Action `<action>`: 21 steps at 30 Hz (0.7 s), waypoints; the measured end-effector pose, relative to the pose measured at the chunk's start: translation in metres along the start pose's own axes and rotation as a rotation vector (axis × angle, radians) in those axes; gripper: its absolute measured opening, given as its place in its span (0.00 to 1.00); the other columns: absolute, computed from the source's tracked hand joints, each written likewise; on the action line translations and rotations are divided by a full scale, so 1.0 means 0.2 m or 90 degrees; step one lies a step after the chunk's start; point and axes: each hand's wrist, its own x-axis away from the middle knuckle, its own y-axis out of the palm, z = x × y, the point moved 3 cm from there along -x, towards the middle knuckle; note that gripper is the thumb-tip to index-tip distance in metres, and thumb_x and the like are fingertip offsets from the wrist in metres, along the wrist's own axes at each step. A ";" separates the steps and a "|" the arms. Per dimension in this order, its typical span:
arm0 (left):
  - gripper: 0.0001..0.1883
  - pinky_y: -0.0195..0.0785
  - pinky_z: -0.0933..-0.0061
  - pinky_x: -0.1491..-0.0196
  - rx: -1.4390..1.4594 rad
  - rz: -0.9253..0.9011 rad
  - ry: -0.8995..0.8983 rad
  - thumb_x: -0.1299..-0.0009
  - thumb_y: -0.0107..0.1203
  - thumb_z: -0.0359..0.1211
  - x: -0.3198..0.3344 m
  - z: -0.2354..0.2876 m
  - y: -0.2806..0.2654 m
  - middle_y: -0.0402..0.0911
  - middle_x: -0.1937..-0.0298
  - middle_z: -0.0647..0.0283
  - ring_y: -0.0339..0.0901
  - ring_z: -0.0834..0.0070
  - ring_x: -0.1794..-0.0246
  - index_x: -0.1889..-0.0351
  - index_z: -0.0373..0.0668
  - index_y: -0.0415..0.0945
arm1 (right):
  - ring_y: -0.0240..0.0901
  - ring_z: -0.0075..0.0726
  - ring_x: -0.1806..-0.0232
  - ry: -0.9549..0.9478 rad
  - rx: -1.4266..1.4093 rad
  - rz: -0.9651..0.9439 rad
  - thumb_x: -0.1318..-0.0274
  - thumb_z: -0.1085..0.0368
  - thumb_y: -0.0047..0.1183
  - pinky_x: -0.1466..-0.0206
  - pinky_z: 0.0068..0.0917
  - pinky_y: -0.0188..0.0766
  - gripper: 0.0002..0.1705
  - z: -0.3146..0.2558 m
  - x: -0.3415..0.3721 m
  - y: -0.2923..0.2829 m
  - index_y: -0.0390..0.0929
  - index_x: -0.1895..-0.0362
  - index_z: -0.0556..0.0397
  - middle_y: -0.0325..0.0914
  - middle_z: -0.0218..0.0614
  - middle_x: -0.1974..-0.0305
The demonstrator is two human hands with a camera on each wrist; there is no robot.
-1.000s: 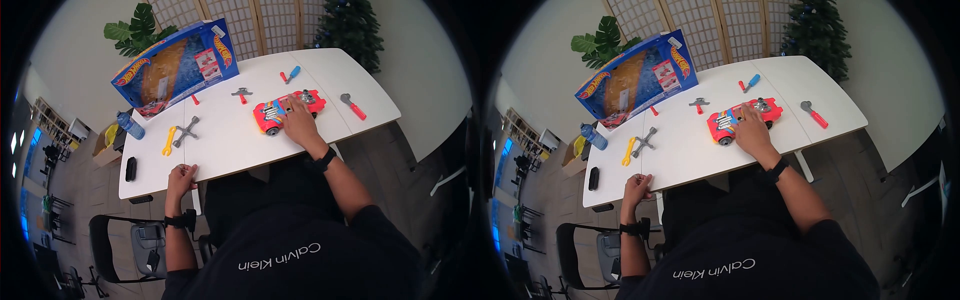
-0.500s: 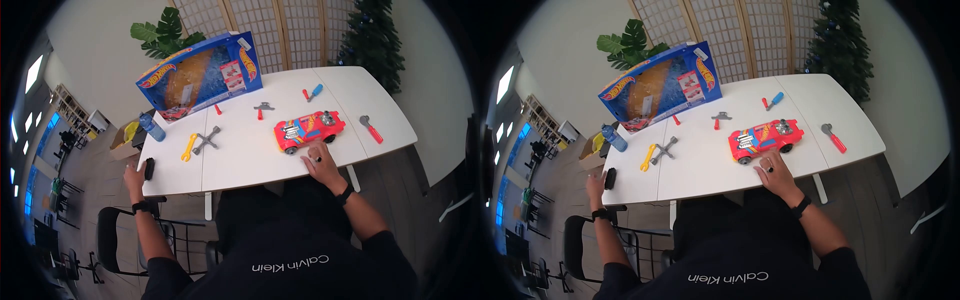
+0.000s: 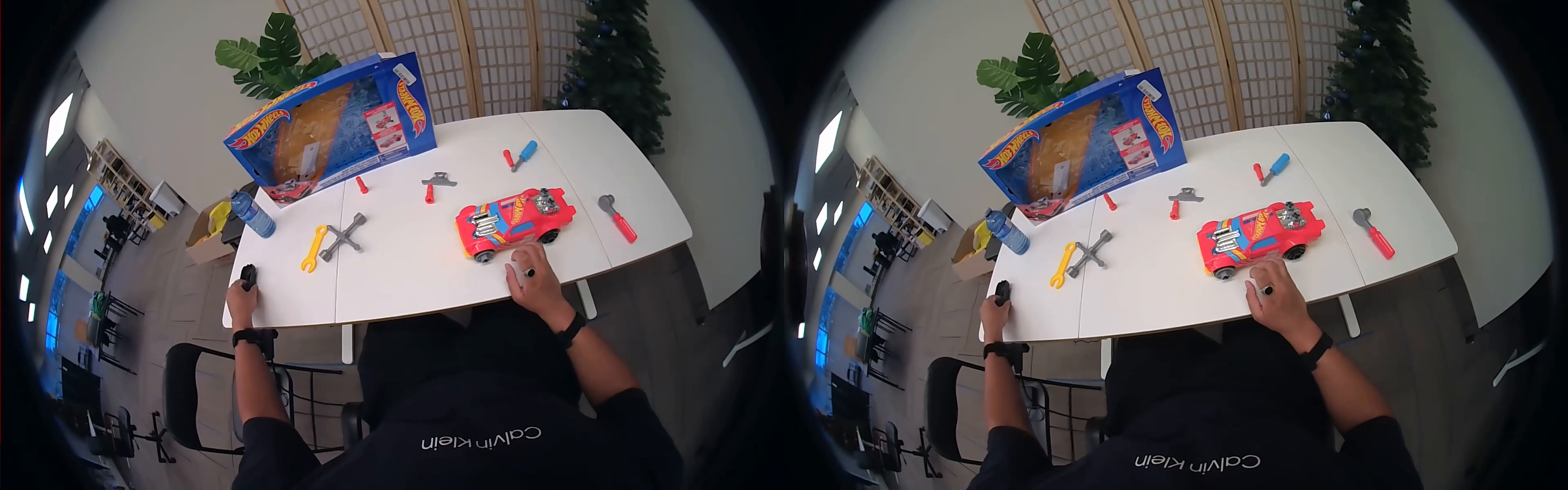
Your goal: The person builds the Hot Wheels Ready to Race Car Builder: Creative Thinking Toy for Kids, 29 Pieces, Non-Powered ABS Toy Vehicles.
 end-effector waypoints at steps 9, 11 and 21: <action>0.22 0.73 0.52 0.42 0.153 0.129 0.229 0.31 0.72 0.35 0.13 0.33 -0.19 0.82 0.48 0.48 0.80 0.46 0.48 0.44 0.38 0.77 | 0.74 0.58 0.45 0.019 -0.013 -0.027 0.40 0.71 0.61 0.40 0.46 0.75 0.16 -0.01 -0.01 -0.03 0.76 0.49 0.60 0.75 0.48 0.51; 0.23 0.73 0.62 0.38 0.251 0.030 0.210 0.30 0.70 0.29 0.28 0.61 -0.32 0.81 0.47 0.52 0.81 0.64 0.45 0.40 0.38 0.74 | 0.74 0.58 0.44 0.022 -0.008 -0.037 0.40 0.71 0.61 0.39 0.47 0.75 0.16 -0.01 -0.01 -0.04 0.75 0.48 0.58 0.76 0.48 0.49; 0.39 0.73 0.61 0.32 0.494 -0.304 0.420 0.42 0.80 0.31 0.84 1.32 -0.40 0.84 0.38 0.52 0.81 0.60 0.36 0.32 0.36 0.74 | 0.72 0.59 0.36 0.008 -0.063 -0.132 0.36 0.62 0.65 0.31 0.47 0.71 0.24 -0.08 0.00 -0.05 0.74 0.41 0.56 0.76 0.48 0.43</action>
